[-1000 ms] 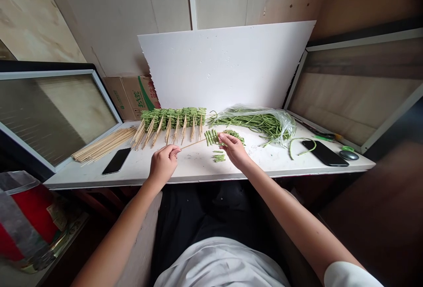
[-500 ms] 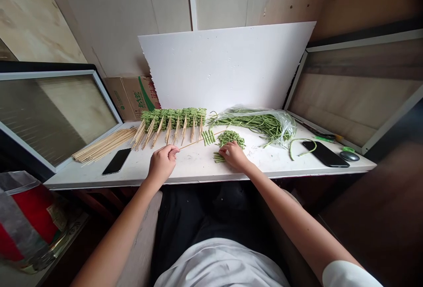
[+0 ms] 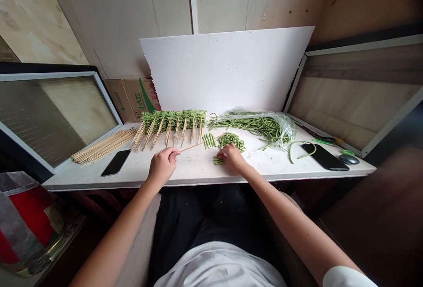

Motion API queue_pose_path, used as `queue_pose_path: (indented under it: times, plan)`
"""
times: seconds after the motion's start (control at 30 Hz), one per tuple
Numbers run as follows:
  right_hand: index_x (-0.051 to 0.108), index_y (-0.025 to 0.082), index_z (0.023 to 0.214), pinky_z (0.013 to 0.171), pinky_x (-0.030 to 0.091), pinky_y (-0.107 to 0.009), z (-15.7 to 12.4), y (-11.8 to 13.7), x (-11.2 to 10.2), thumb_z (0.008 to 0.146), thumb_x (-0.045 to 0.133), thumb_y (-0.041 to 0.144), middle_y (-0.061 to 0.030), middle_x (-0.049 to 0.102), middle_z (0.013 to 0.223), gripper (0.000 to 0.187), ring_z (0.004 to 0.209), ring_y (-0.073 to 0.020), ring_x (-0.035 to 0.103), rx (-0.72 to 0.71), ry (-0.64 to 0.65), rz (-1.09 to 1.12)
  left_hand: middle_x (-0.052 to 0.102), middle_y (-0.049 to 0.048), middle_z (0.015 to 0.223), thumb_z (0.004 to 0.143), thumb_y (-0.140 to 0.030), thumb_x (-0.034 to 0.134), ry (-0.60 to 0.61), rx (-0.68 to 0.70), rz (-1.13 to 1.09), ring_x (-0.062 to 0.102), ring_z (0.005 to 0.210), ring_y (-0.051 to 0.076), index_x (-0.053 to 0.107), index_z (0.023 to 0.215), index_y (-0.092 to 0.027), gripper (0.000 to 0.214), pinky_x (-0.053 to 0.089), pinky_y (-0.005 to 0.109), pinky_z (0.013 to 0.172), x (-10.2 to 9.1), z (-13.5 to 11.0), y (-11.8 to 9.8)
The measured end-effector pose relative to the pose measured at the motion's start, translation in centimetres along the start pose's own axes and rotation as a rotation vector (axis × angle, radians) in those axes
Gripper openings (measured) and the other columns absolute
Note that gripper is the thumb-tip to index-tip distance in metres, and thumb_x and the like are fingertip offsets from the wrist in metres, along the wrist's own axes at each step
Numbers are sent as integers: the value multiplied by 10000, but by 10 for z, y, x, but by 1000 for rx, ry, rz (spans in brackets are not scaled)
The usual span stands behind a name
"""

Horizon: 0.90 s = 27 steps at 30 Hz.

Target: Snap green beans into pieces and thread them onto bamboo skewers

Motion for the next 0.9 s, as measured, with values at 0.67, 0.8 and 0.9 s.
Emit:
queue_pose_path:
  times: [0.67,0.8,0.9]
  plan:
    - [800,232,1010,842,616,-341,6,-25,-36,773,908,546,-106,817,1158,408,1100,-272,756,429,-185,1451,715,23,725,981,-281,527,-33,4,-11,653,678,200,751,900,-218,246,453,292,674,-10,1,-1]
    - [790,242,1081,921,620,-364,6,-16,-39,856,833,522,-98,799,1254,361,1228,-291,729,425,-136,1438,715,24,722,987,-285,528,-32,16,-6,653,671,201,750,902,-220,246,457,291,675,-10,2,-1]
    - [794,246,1094,927,617,-350,7,-11,-39,889,804,509,-91,792,1278,334,1257,-281,719,403,-114,1429,722,29,729,987,-284,534,-38,20,7,661,680,205,752,903,-219,243,458,293,678,-11,2,1]
Point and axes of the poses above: each hand's wrist, its own z-axis towards the middle knuckle, its own x-axis out of the palm, y = z × x, the point moved 9 cm from there along z, towards the middle knuckle
